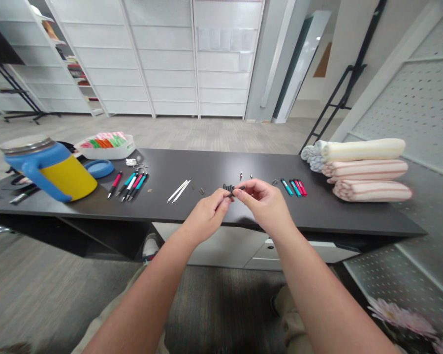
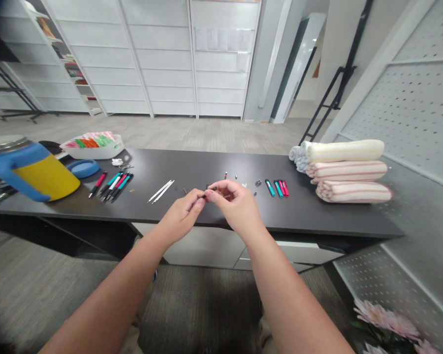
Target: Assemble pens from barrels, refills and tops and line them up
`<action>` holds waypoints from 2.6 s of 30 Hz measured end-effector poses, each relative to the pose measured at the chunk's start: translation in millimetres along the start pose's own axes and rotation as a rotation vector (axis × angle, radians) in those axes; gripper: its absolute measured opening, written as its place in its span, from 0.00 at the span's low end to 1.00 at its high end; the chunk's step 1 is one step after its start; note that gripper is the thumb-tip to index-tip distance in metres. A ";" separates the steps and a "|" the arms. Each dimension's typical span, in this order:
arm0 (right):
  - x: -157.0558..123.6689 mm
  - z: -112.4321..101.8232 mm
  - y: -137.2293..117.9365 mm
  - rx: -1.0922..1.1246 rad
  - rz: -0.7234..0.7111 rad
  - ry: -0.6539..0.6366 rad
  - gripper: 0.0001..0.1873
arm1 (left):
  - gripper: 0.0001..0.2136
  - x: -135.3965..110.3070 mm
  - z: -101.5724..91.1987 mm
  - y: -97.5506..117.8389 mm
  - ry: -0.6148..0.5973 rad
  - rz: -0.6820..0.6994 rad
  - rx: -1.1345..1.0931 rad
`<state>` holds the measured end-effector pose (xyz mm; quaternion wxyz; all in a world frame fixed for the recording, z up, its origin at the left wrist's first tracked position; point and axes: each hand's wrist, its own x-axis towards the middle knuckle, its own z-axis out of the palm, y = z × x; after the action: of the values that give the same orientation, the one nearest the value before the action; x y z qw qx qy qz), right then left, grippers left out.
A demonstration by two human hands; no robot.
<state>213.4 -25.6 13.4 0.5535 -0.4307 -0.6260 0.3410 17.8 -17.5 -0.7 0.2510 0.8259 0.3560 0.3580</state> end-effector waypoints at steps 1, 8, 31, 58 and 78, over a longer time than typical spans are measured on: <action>0.1 0.1 -1.9 0.000 -0.012 0.016 0.17 | 0.13 0.4 0.5 0.5 0.006 0.000 -0.024; 1.3 -0.3 -15.0 0.072 -0.122 0.229 0.11 | 0.15 1.8 -0.2 -2.2 0.013 -0.042 -0.069; -0.4 10.2 -4.8 -0.208 0.074 -0.050 0.16 | 0.16 4.5 -2.3 -11.4 -0.003 -0.131 -0.414; 1.3 0.6 -5.8 -0.298 0.044 -0.079 0.20 | 0.15 5.4 -3.8 -16.7 -0.133 -0.087 -0.269; 1.6 3.8 0.2 -0.259 0.108 -0.044 0.18 | 0.16 5.7 -7.0 -10.1 -0.119 -0.134 -0.287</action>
<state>209.6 -23.9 13.3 0.4603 -0.5241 -0.6527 0.2957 11.1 -5.8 -0.8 0.4105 0.7757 0.3400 0.3381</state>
